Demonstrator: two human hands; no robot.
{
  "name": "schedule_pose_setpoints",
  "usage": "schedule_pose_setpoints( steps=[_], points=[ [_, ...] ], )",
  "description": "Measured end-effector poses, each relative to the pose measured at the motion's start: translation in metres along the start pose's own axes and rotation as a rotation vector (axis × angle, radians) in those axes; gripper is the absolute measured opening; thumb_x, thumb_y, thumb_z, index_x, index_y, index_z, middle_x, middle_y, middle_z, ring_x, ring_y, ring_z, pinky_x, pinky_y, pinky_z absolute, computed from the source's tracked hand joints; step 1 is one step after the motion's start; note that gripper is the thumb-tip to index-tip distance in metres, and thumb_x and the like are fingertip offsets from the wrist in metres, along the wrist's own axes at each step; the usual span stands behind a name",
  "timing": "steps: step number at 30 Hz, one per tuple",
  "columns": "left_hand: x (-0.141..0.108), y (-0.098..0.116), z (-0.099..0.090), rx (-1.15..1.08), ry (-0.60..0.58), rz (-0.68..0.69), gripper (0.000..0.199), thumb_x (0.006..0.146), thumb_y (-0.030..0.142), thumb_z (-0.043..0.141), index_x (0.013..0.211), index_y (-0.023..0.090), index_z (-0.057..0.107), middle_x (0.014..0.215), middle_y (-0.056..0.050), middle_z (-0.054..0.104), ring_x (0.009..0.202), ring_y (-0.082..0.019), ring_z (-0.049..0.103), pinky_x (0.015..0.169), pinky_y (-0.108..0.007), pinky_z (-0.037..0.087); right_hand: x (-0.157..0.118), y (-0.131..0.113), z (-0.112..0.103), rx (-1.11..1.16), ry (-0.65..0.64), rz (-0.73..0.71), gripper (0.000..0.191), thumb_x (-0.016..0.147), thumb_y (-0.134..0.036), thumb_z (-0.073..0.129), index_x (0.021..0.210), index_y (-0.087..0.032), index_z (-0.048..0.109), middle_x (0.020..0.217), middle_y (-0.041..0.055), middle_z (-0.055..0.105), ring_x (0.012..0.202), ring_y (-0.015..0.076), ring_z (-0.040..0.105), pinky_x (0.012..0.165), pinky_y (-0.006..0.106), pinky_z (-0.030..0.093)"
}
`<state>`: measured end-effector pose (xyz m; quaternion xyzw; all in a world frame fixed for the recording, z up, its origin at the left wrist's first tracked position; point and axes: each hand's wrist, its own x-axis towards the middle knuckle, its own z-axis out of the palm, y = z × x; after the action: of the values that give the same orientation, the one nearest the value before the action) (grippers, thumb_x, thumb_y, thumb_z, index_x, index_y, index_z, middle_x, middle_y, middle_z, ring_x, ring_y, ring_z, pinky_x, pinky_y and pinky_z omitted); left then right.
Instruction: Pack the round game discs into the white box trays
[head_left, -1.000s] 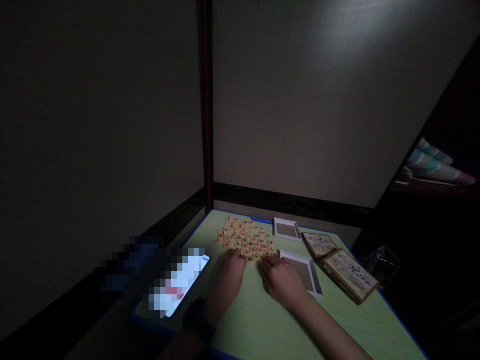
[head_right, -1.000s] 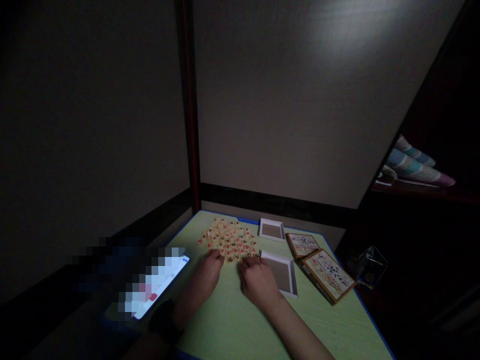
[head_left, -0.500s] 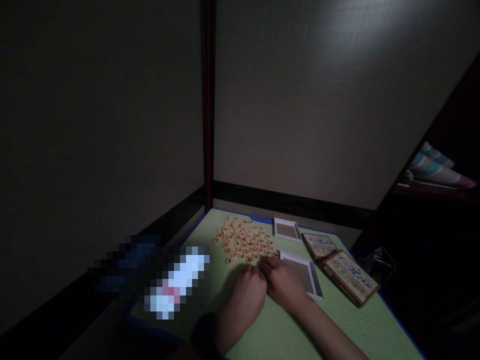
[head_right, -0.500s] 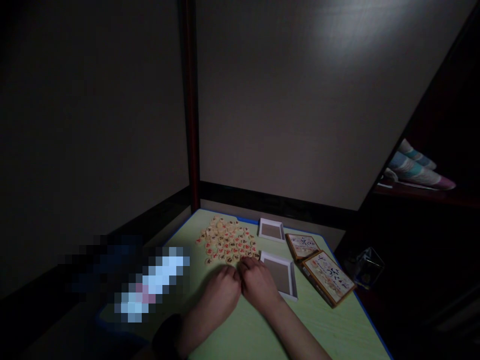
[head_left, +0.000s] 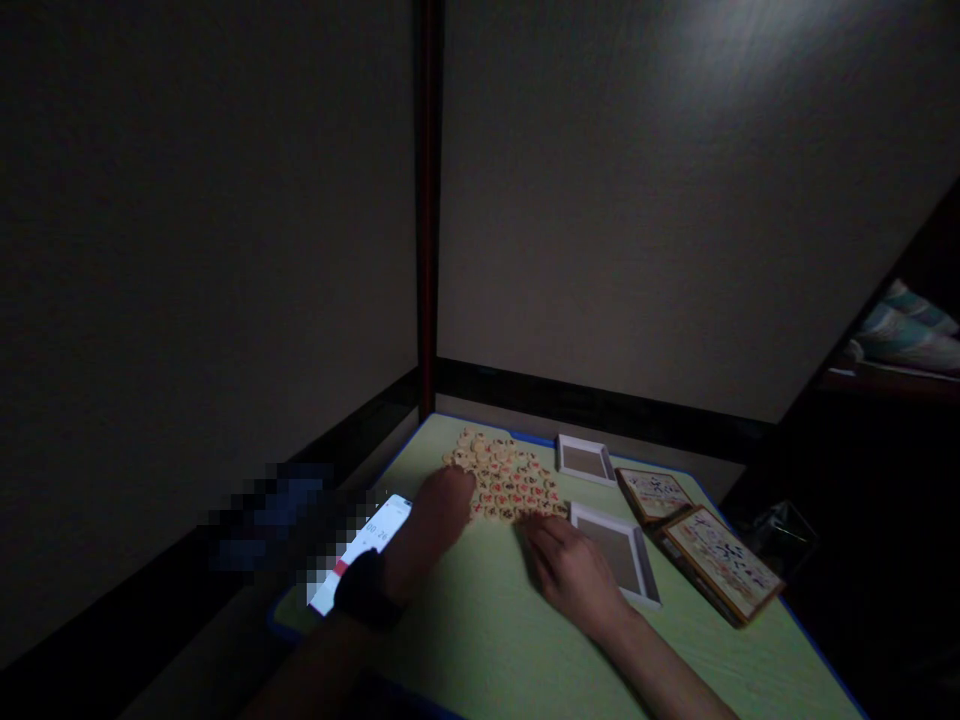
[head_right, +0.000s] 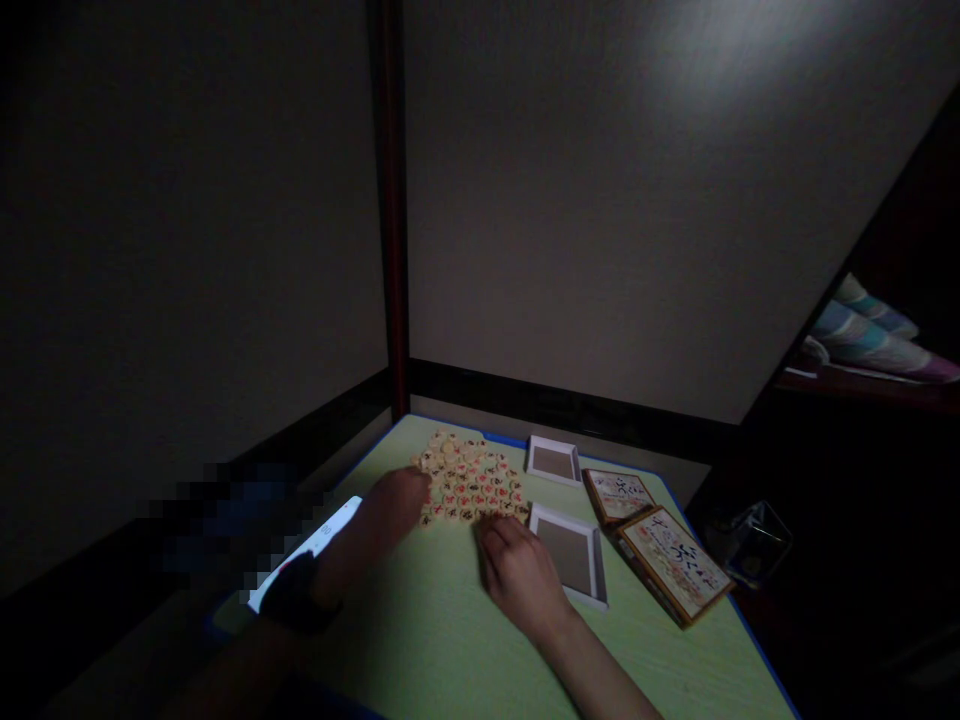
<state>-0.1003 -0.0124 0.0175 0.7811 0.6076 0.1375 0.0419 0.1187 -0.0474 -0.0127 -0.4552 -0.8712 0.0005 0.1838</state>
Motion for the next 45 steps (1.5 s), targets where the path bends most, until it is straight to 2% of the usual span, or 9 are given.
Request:
schedule_pose_setpoints(
  steps=[3, 6, 11, 19, 26, 32, 35, 39, 45],
  points=[
    [0.022, -0.041, -0.015, 0.094, -0.008, -0.004, 0.029, 0.088, 0.004, 0.041, 0.095, 0.013, 0.068, 0.099, -0.013, 0.067, 0.097, -0.024, 0.061, 0.090, -0.033, 0.045, -0.004, -0.009, 0.010, 0.021, 0.040, -0.088, 0.027, 0.093, -0.013, 0.045, 0.102, -0.017, 0.070, 0.100, 0.0103, 0.071, 0.094, 0.0221, 0.064, 0.088, 0.034, 0.053],
    [0.038, -0.057, -0.017, 0.112, -0.077, -0.004, 0.020, 0.082, 0.004, 0.050, 0.087, 0.012, 0.068, 0.091, -0.010, 0.068, 0.092, -0.023, 0.062, 0.086, -0.030, 0.046, -0.006, -0.018, 0.018, 0.080, 0.063, -0.175, 0.026, 0.094, -0.013, 0.044, 0.100, -0.018, 0.070, 0.097, 0.0088, 0.071, 0.092, 0.0217, 0.064, 0.087, 0.034, 0.053],
    [0.045, -0.050, -0.006, 0.085, -0.106, 0.034, 0.014, 0.075, 0.010, 0.057, 0.077, 0.017, 0.068, 0.086, -0.007, 0.070, 0.089, -0.022, 0.064, 0.083, -0.028, 0.047, -0.006, -0.019, 0.021, 0.139, 0.064, -0.187, 0.027, 0.095, -0.013, 0.044, 0.100, -0.018, 0.069, 0.099, 0.0081, 0.070, 0.094, 0.0210, 0.062, 0.089, 0.033, 0.052],
    [0.044, -0.044, 0.003, 0.081, -0.104, 0.074, 0.018, 0.079, 0.017, 0.059, 0.094, 0.018, 0.070, 0.099, -0.008, 0.072, 0.098, -0.022, 0.064, 0.089, -0.029, 0.048, -0.006, -0.015, 0.020, 0.165, 0.056, -0.169, 0.026, 0.094, -0.012, 0.045, 0.100, -0.018, 0.069, 0.100, 0.0083, 0.069, 0.095, 0.0209, 0.061, 0.089, 0.033, 0.052],
    [0.055, -0.029, -0.010, 0.141, -0.093, 0.132, 0.033, 0.082, 0.004, 0.047, 0.105, 0.015, 0.068, 0.108, -0.013, 0.068, 0.100, -0.023, 0.064, 0.091, -0.032, 0.048, -0.006, -0.017, 0.019, 0.178, 0.072, -0.171, 0.026, 0.094, -0.010, 0.044, 0.098, -0.018, 0.069, 0.100, 0.0076, 0.068, 0.096, 0.0203, 0.061, 0.089, 0.032, 0.051],
    [0.063, -0.018, -0.001, 0.183, -0.137, 0.180, 0.033, 0.078, -0.003, 0.047, 0.098, 0.015, 0.067, 0.103, -0.013, 0.068, 0.098, -0.022, 0.065, 0.090, -0.031, 0.049, -0.005, -0.014, 0.022, 0.163, 0.111, -0.222, 0.021, 0.091, -0.009, 0.048, 0.095, -0.018, 0.067, 0.097, 0.0078, 0.067, 0.093, 0.0205, 0.061, 0.086, 0.032, 0.052],
    [0.065, -0.020, -0.002, 0.190, -0.132, 0.178, 0.032, 0.080, -0.001, 0.046, 0.101, 0.015, 0.065, 0.106, -0.013, 0.068, 0.100, -0.022, 0.064, 0.091, -0.031, 0.049, -0.005, -0.013, 0.025, 0.157, 0.125, -0.231, 0.020, 0.090, -0.008, 0.049, 0.094, -0.018, 0.066, 0.096, 0.0075, 0.067, 0.092, 0.0207, 0.061, 0.085, 0.032, 0.053],
    [0.064, -0.035, -0.017, 0.199, -0.140, 0.131, 0.027, 0.081, 0.005, 0.051, 0.102, 0.014, 0.065, 0.107, -0.014, 0.068, 0.102, -0.024, 0.065, 0.088, -0.030, 0.049, -0.006, -0.013, 0.026, 0.144, 0.130, -0.219, 0.020, 0.091, -0.009, 0.049, 0.095, -0.018, 0.066, 0.096, 0.0069, 0.068, 0.091, 0.0210, 0.061, 0.083, 0.033, 0.053],
    [0.053, -0.055, -0.031, 0.212, -0.235, 0.058, 0.019, 0.073, 0.006, 0.061, 0.089, 0.014, 0.069, 0.095, -0.013, 0.071, 0.093, -0.026, 0.068, 0.073, -0.027, 0.050, -0.006, -0.013, 0.024, 0.151, 0.119, -0.217, 0.020, 0.091, -0.009, 0.049, 0.096, -0.017, 0.067, 0.097, 0.0079, 0.068, 0.092, 0.0213, 0.062, 0.084, 0.034, 0.054]
  ],
)
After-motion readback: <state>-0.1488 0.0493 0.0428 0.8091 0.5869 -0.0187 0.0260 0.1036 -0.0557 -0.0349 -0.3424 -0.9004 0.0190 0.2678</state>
